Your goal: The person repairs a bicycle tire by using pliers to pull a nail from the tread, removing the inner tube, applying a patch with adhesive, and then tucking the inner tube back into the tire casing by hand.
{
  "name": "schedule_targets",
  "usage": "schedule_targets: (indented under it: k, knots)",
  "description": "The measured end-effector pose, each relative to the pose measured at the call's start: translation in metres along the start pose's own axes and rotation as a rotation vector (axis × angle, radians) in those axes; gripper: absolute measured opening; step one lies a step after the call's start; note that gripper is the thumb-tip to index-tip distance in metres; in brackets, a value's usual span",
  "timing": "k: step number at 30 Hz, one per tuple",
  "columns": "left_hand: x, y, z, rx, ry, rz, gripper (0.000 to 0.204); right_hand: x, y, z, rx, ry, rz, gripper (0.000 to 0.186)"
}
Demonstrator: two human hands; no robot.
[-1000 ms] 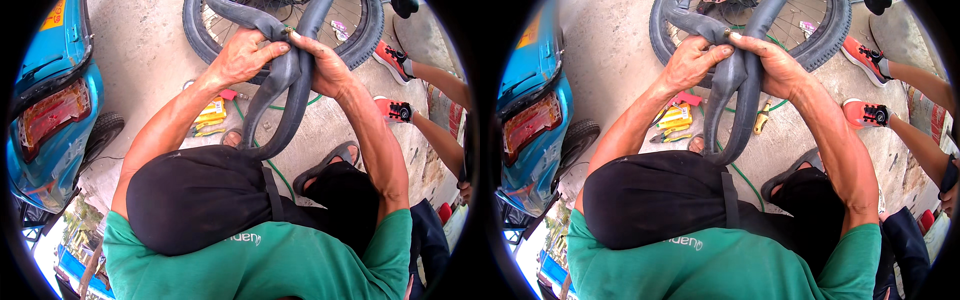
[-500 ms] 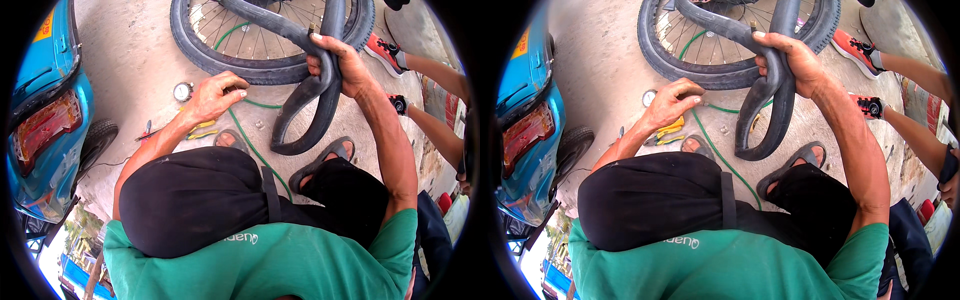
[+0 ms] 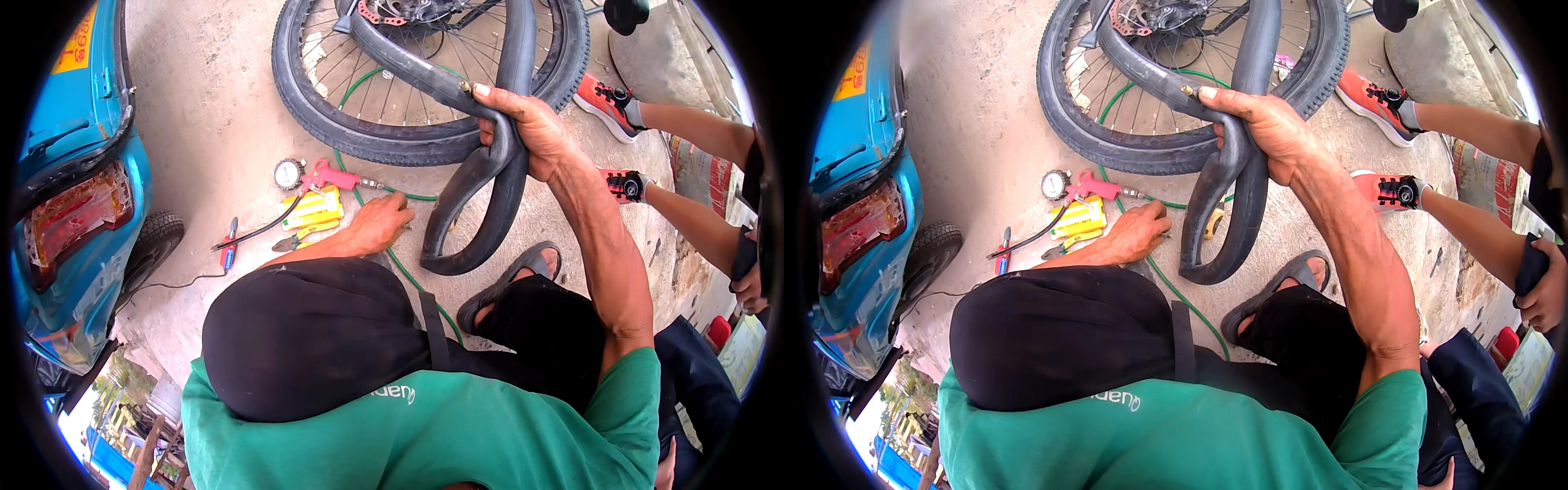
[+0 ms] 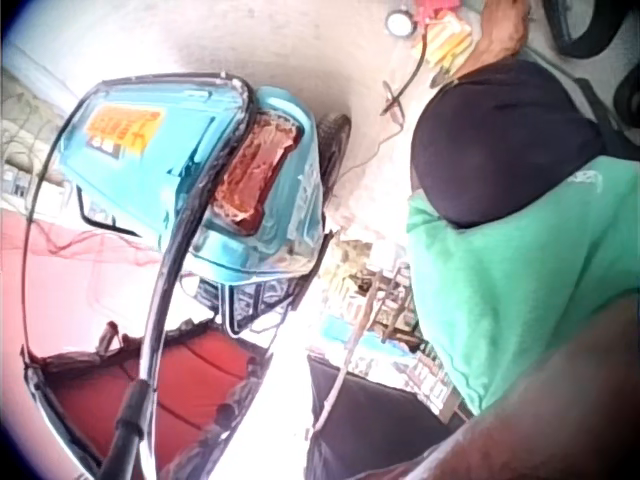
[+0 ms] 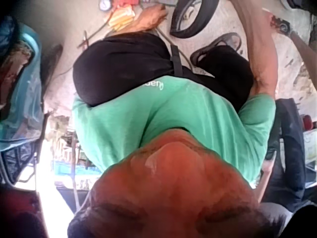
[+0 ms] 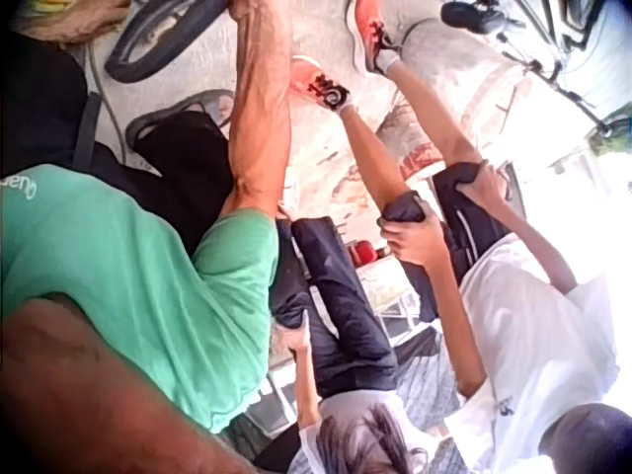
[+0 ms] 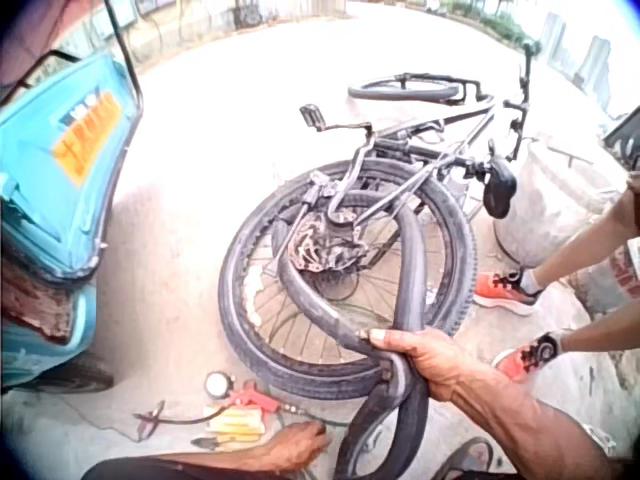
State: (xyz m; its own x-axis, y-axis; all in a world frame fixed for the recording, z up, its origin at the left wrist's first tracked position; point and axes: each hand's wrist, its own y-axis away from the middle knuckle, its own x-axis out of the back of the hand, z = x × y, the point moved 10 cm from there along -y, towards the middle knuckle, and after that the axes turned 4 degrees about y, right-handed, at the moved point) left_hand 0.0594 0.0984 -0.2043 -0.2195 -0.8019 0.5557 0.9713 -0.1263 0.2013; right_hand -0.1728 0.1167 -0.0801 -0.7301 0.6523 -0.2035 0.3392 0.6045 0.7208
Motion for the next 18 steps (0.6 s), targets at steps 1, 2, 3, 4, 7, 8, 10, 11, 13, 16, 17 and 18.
schedule_targets:
  k: [1, 2, 3, 4, 7, 8, 10, 11, 13, 16, 17, 18]
  knots:
    - [0.004, -0.002, 0.003, -0.003, 0.007, -0.002, 0.024, 0.001, -0.002, 0.005, -0.01, -0.02, 0.012, 0.037]
    - [0.0, -0.002, -0.001, 0.065, 0.07, -0.086, 0.023, -0.003, -0.004, 0.01, -0.003, -0.033, 0.005, 0.037]
    - [0.008, -0.005, -0.003, 0.199, 0.325, -0.141, 0.024, -0.003, -0.003, 0.006, 0.015, -0.049, 0.005, 0.036]
    - [0.025, -0.008, 0.012, 0.261, 0.42, -0.218, 0.024, -0.002, -0.005, 0.01, -0.004, -0.075, 0.008, 0.035]
    - [0.108, -0.003, 0.058, 0.28, 0.688, -0.199, 0.023, -0.019, -0.007, 0.015, -0.04, -0.093, -0.059, 0.032]
    - [0.141, -0.008, 0.069, 0.288, 0.73, -0.094, 0.025, -0.021, -0.006, 0.014, -0.022, -0.081, -0.062, 0.032]
    - [0.195, -0.022, 0.075, 0.23, 0.815, 0.148, 0.029, -0.018, -0.009, 0.015, -0.004, -0.046, -0.035, 0.033]
    - [0.215, -0.032, 0.075, 0.161, 0.866, 0.28, 0.03, -0.014, -0.009, 0.014, 0.007, -0.026, -0.016, 0.033]
    - [0.243, -0.045, 0.08, 0.085, 0.759, 0.401, 0.03, -0.023, -0.008, 0.011, 0.028, -0.056, -0.032, 0.036]
    - [0.237, -0.054, 0.069, 0.166, 0.83, 0.555, 0.026, -0.029, -0.005, 0.009, 0.045, -0.045, -0.014, 0.039]
    - [0.234, -0.056, 0.065, 0.179, 0.842, 0.589, 0.025, -0.031, -0.004, 0.007, 0.048, -0.033, -0.005, 0.04]
    - [0.233, -0.055, 0.065, 0.177, 0.854, 0.63, 0.023, -0.036, 0.003, 0.002, 0.041, -0.047, 0.019, 0.036]
